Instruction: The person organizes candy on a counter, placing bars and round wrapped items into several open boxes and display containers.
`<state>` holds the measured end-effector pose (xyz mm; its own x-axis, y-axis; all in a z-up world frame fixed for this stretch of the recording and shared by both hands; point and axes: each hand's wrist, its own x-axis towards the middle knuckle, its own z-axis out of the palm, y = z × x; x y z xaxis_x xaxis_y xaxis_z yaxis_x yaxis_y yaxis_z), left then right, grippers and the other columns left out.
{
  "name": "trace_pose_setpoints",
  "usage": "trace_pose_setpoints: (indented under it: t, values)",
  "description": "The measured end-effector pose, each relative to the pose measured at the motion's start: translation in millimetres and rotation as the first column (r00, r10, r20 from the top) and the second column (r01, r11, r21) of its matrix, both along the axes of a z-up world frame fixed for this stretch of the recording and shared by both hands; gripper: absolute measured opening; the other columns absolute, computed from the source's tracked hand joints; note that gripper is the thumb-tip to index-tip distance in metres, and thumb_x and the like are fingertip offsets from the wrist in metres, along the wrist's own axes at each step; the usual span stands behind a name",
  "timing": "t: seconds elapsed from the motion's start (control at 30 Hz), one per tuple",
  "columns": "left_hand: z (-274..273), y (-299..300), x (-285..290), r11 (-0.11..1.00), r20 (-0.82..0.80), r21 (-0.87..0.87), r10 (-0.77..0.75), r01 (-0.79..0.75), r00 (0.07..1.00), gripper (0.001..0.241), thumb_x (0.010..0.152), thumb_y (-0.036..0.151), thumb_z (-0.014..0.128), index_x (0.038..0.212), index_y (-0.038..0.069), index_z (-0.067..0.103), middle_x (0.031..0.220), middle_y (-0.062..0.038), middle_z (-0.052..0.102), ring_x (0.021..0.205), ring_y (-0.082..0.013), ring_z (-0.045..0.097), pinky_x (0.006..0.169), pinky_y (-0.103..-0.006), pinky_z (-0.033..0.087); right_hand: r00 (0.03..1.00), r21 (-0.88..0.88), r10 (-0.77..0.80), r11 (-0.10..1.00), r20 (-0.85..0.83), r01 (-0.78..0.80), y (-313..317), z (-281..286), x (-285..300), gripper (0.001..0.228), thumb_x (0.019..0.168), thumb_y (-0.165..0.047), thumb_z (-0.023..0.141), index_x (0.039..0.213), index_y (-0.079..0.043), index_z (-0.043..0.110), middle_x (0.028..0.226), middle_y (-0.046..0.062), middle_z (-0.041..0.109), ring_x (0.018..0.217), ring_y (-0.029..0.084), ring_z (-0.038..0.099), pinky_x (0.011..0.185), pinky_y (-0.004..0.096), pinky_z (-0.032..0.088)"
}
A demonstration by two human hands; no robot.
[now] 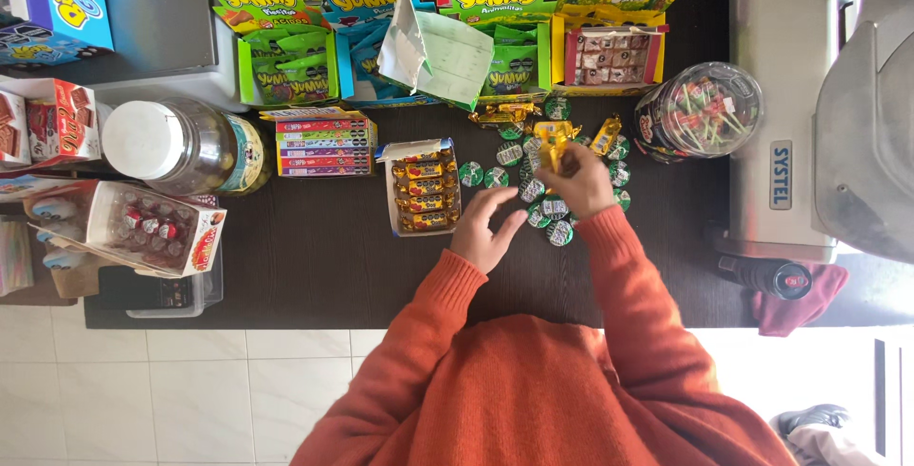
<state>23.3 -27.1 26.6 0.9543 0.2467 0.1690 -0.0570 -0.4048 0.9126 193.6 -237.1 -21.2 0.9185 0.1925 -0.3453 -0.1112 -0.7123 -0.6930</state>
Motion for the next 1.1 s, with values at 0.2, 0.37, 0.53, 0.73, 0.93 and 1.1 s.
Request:
trace_pose_setpoints:
  t: [0.2, 0.37, 0.53, 0.73, 0.93, 1.1]
  values:
    - [4.1, 3.2, 14.7, 0.853, -0.323, -0.472, 0.067, -0.222, 0.944, 0.059, 0.107, 0.046, 0.111, 0.148, 0.016, 0.082, 0.137, -0.012, 0.089, 0.123, -0.0287, 0.093, 0.102, -0.0439, 0.079, 0.986, 0.076, 0.124, 0.988, 0.109, -0.133, 35.7, 18.6, -65.8, 0.077, 0.088, -0.041, 0.108, 0.155, -0.025, 0.072, 0.135, 0.018, 0.086, 0.127, 0.048, 0.089, 0.105, 0.065, 0.074]
    - [-5.0, 34.1, -0.4, 0.793, -0.405, -0.524, 0.089, -0.311, 0.91, 0.065, 0.099, 0.043, 0.117, 0.138, 0.014, 0.074, 0.127, -0.013, 0.088, 0.113, -0.0266, 0.092, 0.089, -0.0411, 0.081, 0.988, 0.056, 0.151, 0.987, -0.028, -0.149, 69.6, 53.3, -92.4, 0.087, 0.089, -0.039, 0.103, 0.162, -0.025, 0.058, 0.141, 0.023, 0.085, 0.135, 0.055, 0.085, 0.116, 0.07, 0.069]
    - [4.5, 75.5, -23.8, 0.575, -0.485, -0.694, 0.07, -0.433, 0.872, 0.068, 0.104, 0.023, 0.113, 0.155, 0.002, 0.073, 0.136, -0.02, 0.086, 0.117, -0.0297, 0.09, 0.091, -0.0521, 0.085, 0.947, 0.488, 0.157, 0.873, -0.279, -0.002, 95.7, 53.5, -97.3, 0.098, 0.079, -0.018, 0.123, 0.163, -0.013, 0.073, 0.141, 0.016, 0.089, 0.128, 0.026, 0.086, 0.103, 0.04, 0.077]
    - [17.5, 130.9, -39.8, 0.674, -0.543, -0.635, -0.04, -0.378, 0.839, 0.064, 0.104, 0.022, 0.102, 0.163, 0.012, 0.083, 0.143, -0.009, 0.092, 0.121, -0.0182, 0.088, 0.098, -0.0406, 0.081, 0.907, 0.648, 0.204, 0.756, -0.369, 0.093, 117.4, 48.6, -94.2, 0.056, 0.1, -0.004, 0.109, 0.148, 0.002, 0.081, 0.12, 0.018, 0.089, 0.105, 0.027, 0.091, 0.082, 0.045, 0.083]
    - [8.1, 184.5, -35.3, 0.848, -0.554, -0.464, -0.054, -0.254, 0.831, 0.07, 0.1, 0.011, 0.094, 0.169, 0.01, 0.08, 0.143, -0.016, 0.092, 0.128, -0.0279, 0.093, 0.103, -0.0467, 0.082, 0.905, 0.609, 0.102, 0.77, -0.412, 0.19, 143.8, 57.3, -91.3, 0.066, 0.105, -0.018, 0.111, 0.152, 0.0, 0.067, 0.109, 0.025, 0.083, 0.066, 0.028, 0.086, 0.052, 0.04, 0.079]
    - [-9.5, 200.8, -21.7, 0.822, -0.485, -0.494, 0.01, -0.284, 0.874, 0.052, 0.107, 0.024, 0.101, 0.154, 0.009, 0.086, 0.127, -0.014, 0.091, 0.114, -0.0198, 0.092, 0.1, -0.0388, 0.078, 0.941, 0.536, 0.138, 0.843, -0.308, 0.051, 158.2, 34.0, -84.6, 0.07, 0.102, -0.029, 0.115, 0.147, 0.002, 0.071, 0.101, 0.021, 0.084, 0.062, 0.023, 0.082, 0.047, 0.034, 0.073]
